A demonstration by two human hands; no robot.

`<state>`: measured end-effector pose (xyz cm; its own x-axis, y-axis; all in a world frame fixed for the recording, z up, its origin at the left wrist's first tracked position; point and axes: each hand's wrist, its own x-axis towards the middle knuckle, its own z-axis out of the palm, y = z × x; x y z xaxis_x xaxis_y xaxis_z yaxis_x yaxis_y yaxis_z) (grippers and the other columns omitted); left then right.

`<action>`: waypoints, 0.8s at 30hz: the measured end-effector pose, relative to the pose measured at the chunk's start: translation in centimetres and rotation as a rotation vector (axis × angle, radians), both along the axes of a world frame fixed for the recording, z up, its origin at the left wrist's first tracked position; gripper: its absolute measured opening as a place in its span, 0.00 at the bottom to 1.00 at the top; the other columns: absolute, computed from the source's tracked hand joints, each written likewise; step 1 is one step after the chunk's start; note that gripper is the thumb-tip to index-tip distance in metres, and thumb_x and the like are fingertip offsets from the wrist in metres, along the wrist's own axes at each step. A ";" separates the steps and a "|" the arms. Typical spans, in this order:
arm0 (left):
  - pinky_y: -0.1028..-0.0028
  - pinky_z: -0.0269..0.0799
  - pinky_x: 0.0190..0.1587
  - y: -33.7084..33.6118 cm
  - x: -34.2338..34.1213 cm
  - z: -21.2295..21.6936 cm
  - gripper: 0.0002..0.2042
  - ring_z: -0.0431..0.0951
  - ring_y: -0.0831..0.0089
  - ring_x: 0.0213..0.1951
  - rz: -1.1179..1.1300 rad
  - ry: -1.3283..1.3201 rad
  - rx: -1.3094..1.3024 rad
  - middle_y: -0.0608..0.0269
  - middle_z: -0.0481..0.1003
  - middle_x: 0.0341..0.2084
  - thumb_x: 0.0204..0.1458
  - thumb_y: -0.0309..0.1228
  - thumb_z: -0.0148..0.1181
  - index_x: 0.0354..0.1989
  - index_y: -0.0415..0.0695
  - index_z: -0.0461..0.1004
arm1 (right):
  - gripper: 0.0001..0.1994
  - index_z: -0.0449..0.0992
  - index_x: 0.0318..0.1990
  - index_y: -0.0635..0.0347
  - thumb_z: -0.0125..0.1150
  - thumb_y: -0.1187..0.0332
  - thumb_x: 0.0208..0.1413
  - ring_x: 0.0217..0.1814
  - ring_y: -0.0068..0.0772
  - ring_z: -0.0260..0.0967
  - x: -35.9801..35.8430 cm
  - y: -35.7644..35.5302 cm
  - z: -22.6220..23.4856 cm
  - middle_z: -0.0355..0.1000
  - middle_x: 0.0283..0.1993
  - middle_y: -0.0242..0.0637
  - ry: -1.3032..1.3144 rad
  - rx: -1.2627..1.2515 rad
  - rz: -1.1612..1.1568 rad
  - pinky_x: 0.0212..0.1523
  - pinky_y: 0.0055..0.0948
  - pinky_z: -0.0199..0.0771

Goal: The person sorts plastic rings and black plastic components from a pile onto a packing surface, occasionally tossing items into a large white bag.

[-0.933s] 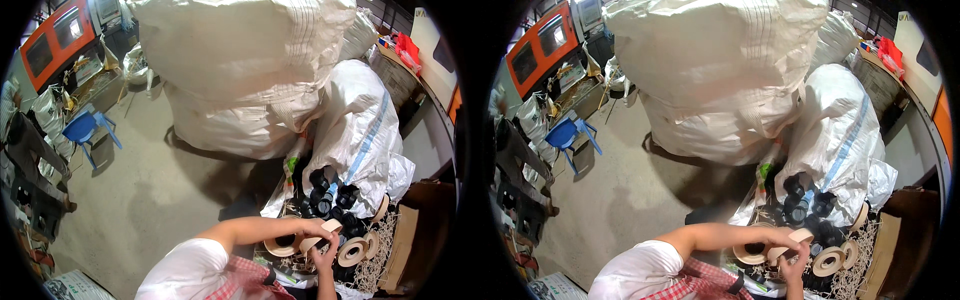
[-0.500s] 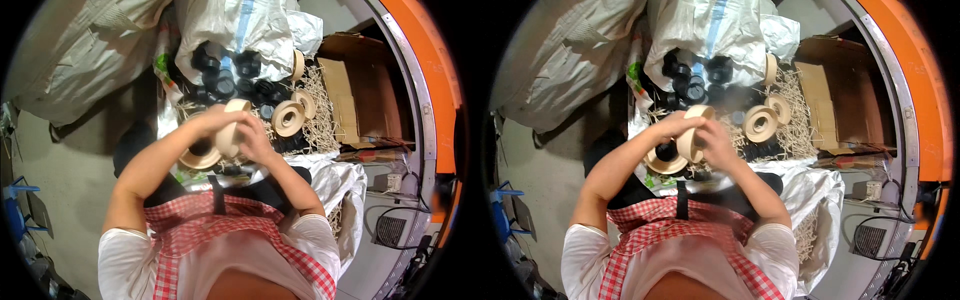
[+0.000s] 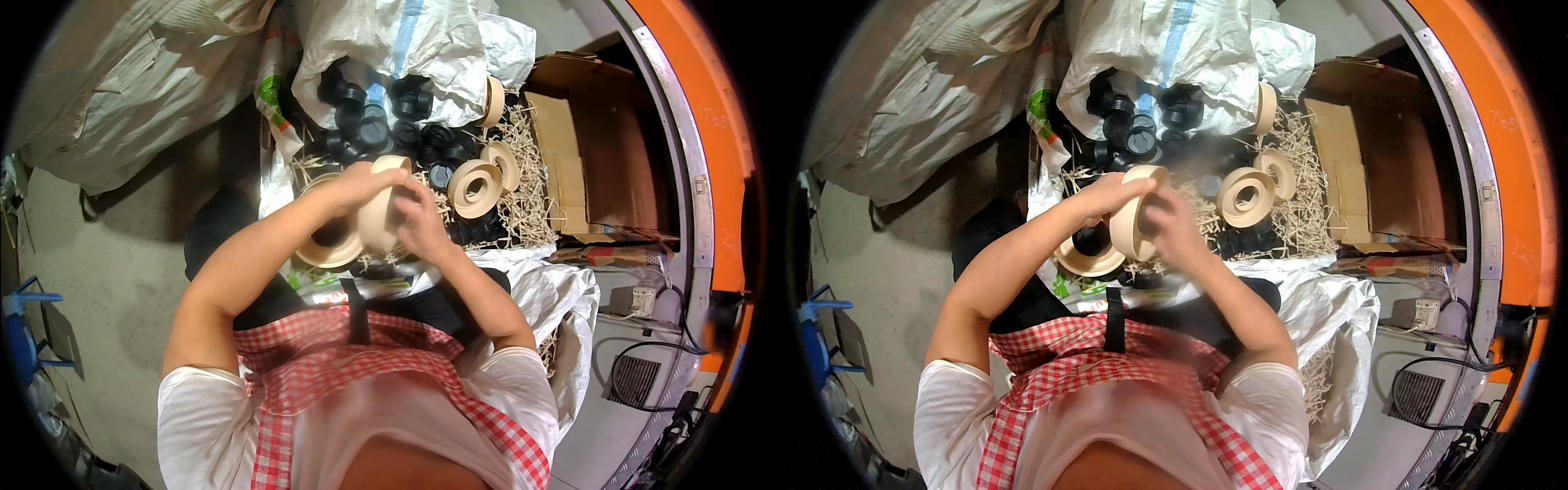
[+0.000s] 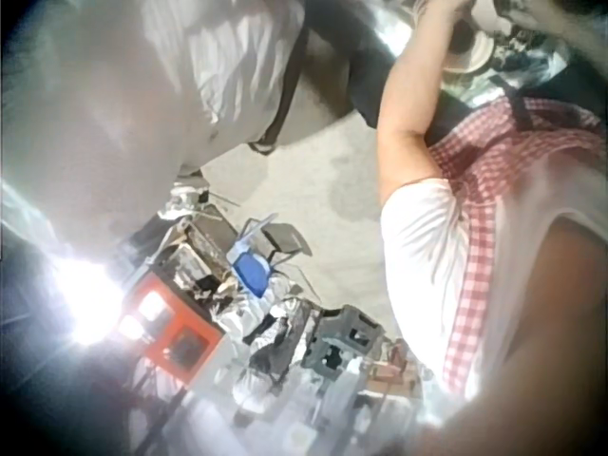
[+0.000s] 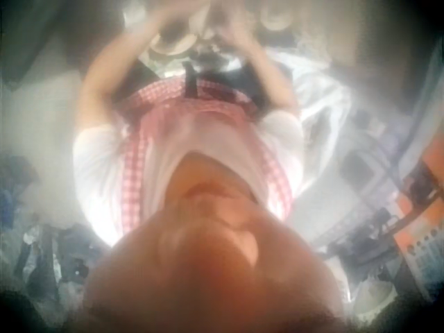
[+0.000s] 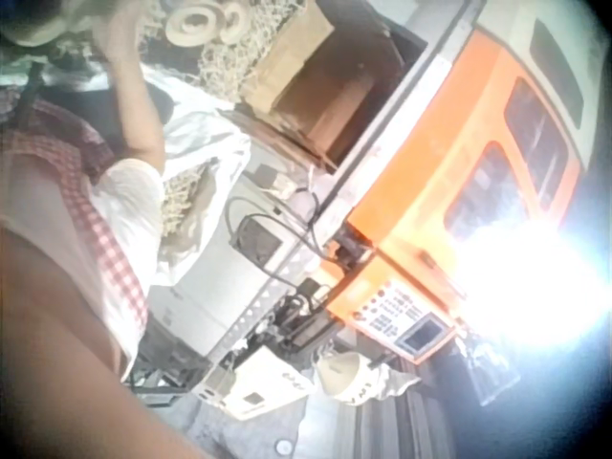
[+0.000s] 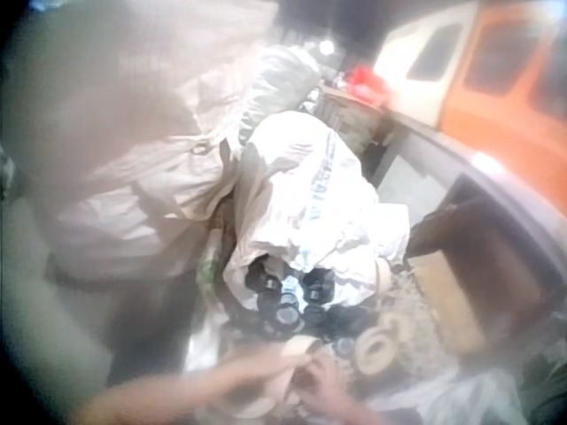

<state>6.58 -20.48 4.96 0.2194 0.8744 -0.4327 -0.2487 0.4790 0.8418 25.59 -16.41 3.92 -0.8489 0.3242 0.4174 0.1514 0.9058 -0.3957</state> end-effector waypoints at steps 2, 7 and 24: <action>0.75 0.74 0.31 0.0 -0.1 -0.2 0.25 0.77 0.74 0.34 0.002 -0.047 -0.088 0.60 0.74 0.37 0.49 0.47 0.57 0.50 0.41 0.68 | 0.28 0.65 0.45 0.58 0.63 0.81 0.29 0.58 0.57 0.56 1.3 0.7 -1.7 0.55 0.56 0.54 -0.026 0.112 0.025 0.59 0.44 0.57; 0.76 0.71 0.39 0.1 0.2 -1.5 0.24 0.74 0.76 0.39 -0.090 0.082 0.211 0.61 0.73 0.41 0.49 0.44 0.59 0.51 0.42 0.67 | 0.27 0.58 0.54 0.59 0.61 0.65 0.47 0.50 0.46 0.66 0.4 1.2 -0.8 0.63 0.50 0.48 -0.069 -0.953 -0.367 0.49 0.37 0.70; 0.75 0.69 0.44 0.3 0.8 -1.4 0.24 0.72 0.76 0.41 -0.043 0.230 0.332 0.61 0.73 0.41 0.48 0.40 0.61 0.51 0.41 0.67 | 0.44 0.32 0.67 0.56 0.59 0.60 0.52 0.42 0.42 0.72 1.1 2.1 -1.3 0.58 0.54 0.54 -0.063 -1.247 -0.240 0.37 0.32 0.78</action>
